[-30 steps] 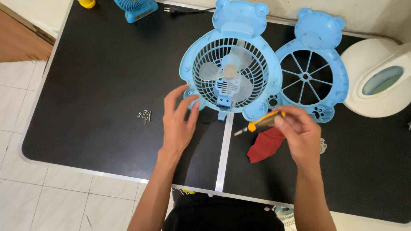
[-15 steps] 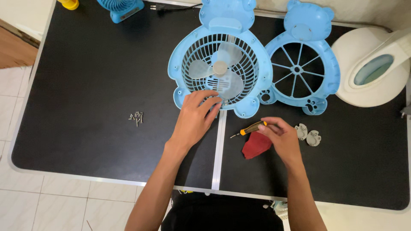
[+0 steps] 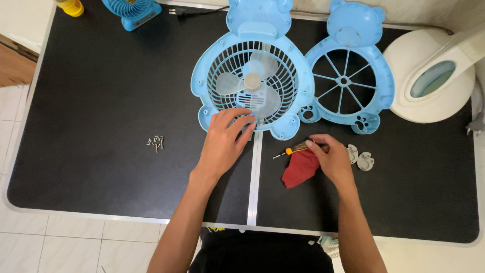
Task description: The person disassembles a blue bear-shaped electric fan on a black table. Using a screwdriver, they remove screws from the rear cover, detach the cover, and then remove the fan blade from the front grille. The parts are placed on the table.
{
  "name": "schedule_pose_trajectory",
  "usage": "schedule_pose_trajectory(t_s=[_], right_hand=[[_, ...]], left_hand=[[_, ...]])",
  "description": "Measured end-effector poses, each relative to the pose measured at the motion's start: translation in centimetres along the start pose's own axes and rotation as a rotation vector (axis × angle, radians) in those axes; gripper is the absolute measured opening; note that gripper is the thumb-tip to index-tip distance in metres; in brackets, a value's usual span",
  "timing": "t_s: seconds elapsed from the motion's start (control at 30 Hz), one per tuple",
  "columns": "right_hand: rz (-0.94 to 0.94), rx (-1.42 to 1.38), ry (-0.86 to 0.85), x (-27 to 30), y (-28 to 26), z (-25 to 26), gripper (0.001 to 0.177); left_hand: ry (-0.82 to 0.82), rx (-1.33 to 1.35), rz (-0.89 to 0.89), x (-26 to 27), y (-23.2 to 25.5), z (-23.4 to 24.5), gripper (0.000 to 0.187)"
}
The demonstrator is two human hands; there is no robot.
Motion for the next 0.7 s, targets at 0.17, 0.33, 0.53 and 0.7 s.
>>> schedule_pose_trajectory(t_s=[0.17, 0.33, 0.53, 0.7], right_hand=[[0.093, 0.058, 0.018, -0.5, -1.6, -0.3, 0.029], [0.250, 0.136, 0.039, -0.8, -3.7, -0.8, 0.027], [0.225, 0.231, 0.073, -0.9, -5.4, 0.1, 0.026], [0.311, 0.104, 0.272, -0.7, -10.3, 4.1, 0.019]], left_hand=[[0.011, 0.003, 0.028, -0.2, -0.8, 0.4, 0.016], [0.076, -0.055, 0.031, -0.8, -1.8, 1.5, 0.017], [0.120, -0.067, 0.123, -1.5, -4.6, 3.1, 0.014], [0.150, -0.051, 0.134, -1.9, -5.3, 3.7, 0.012]])
Point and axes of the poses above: each hand's wrist, its own x-axis away from the middle knuckle, its own z-axis out of the back of the hand, y = z × x, the point moved 10 cm from there along -x, towards the middle knuckle, and after that the axes turned 10 degrees about -x, right-handed, at the moved point
